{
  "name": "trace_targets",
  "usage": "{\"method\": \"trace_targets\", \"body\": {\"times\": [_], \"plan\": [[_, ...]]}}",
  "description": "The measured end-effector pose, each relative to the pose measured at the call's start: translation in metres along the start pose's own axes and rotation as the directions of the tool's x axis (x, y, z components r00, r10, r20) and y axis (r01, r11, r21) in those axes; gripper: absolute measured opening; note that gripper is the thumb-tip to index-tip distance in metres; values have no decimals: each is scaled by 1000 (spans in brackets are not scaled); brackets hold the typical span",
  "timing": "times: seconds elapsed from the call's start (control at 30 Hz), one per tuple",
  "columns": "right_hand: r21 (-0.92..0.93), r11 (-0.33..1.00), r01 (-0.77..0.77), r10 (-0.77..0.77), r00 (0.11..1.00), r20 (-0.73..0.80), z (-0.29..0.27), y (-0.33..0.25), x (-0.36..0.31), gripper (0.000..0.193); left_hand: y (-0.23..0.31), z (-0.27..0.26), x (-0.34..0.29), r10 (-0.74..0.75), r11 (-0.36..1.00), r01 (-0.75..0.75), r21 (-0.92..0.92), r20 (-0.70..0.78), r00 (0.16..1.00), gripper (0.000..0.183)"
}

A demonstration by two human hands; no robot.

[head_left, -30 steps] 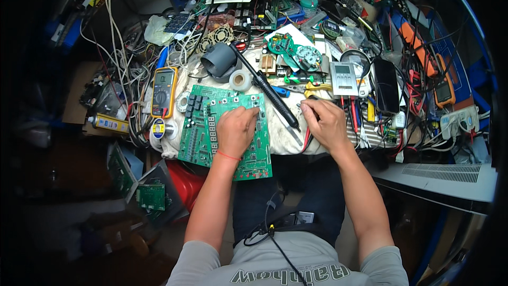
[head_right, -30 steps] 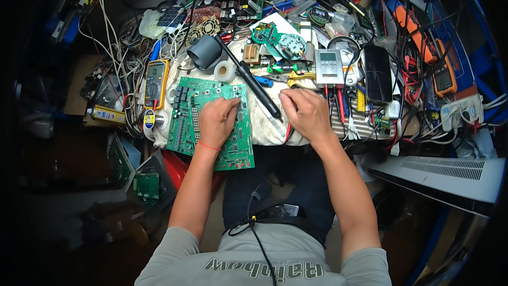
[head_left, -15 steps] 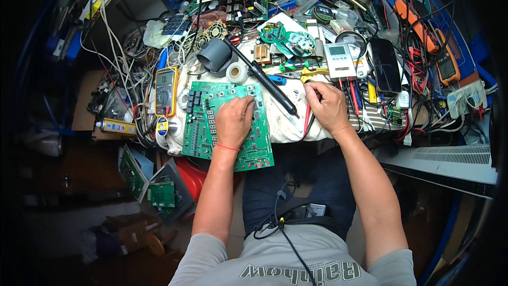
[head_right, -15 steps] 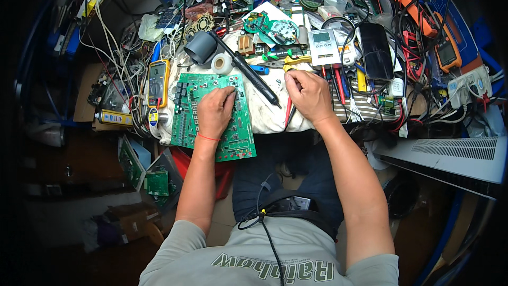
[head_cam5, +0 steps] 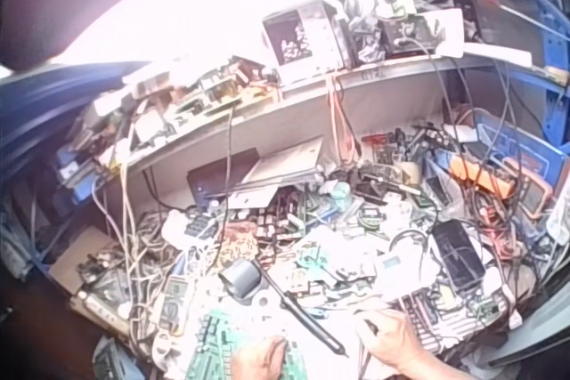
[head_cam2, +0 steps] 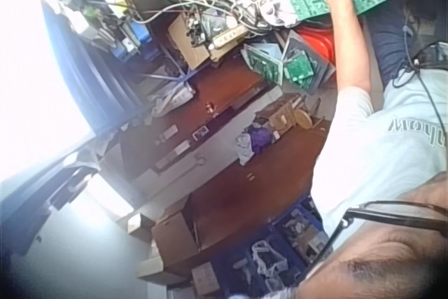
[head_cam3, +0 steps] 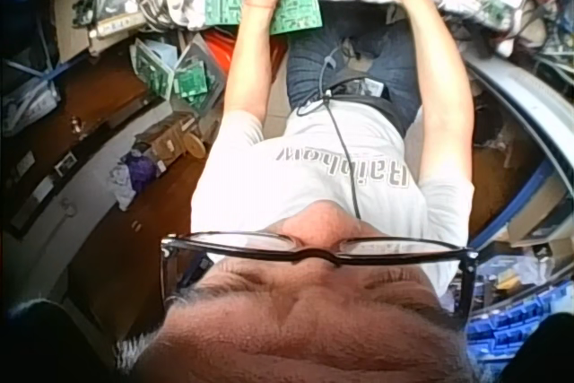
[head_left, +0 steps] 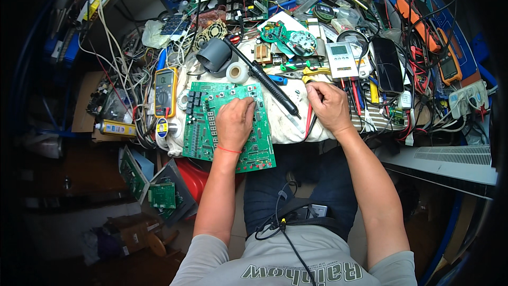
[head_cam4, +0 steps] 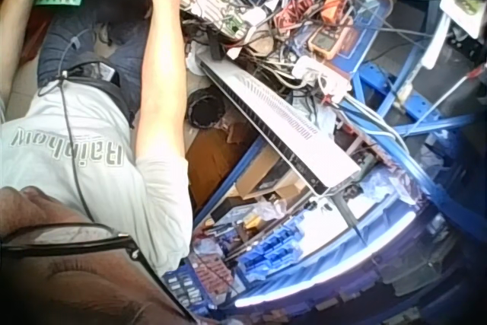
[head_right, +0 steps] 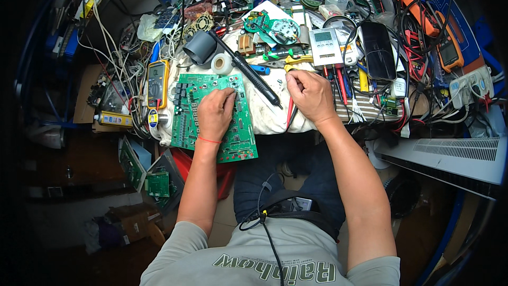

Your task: The person uses a soldering iron to reflow solder joints on a green circuit board, then tests continuity with a multimeter. They flip the board over and continue soldering on the opposite side while seated at a cluttered electronics workbench.

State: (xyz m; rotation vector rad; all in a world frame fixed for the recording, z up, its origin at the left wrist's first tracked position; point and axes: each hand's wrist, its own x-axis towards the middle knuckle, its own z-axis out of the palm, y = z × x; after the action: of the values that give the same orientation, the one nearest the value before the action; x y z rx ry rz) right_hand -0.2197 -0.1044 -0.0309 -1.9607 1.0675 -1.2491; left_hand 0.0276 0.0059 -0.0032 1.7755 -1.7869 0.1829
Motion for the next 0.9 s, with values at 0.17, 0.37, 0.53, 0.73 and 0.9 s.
{"method": "trace_targets", "body": {"times": [0.17, 0.37, 0.53, 0.73, 0.9], "plan": [[-1, 1000, -16, 16, 1000, 9, 0, 1, 0, 13, 2, -4, 0, -111, 993, 112, -40, 36, 993, 11], [8, 1000, -6, 6, 1000, 12, 0, 1, 0, 11, 5, -7, 0, -133, 990, 135, -32, 64, 989, 10], [10, 1000, 5, -5, 1000, 15, 0, 3, 0, 11, 4, -6, 1, -146, 988, 149, -48, 64, 987, 8], [-3, 998, 65, -65, 998, -4, 1, 0, -1, 10, 5, -5, 5, -154, 987, 156, -22, 74, 985, 8], [-124, 959, 256, -263, 964, -37, 6, -13, 2, 7, 9, -5, 6, -194, 981, 195, 1, 84, 977, 8]]}}
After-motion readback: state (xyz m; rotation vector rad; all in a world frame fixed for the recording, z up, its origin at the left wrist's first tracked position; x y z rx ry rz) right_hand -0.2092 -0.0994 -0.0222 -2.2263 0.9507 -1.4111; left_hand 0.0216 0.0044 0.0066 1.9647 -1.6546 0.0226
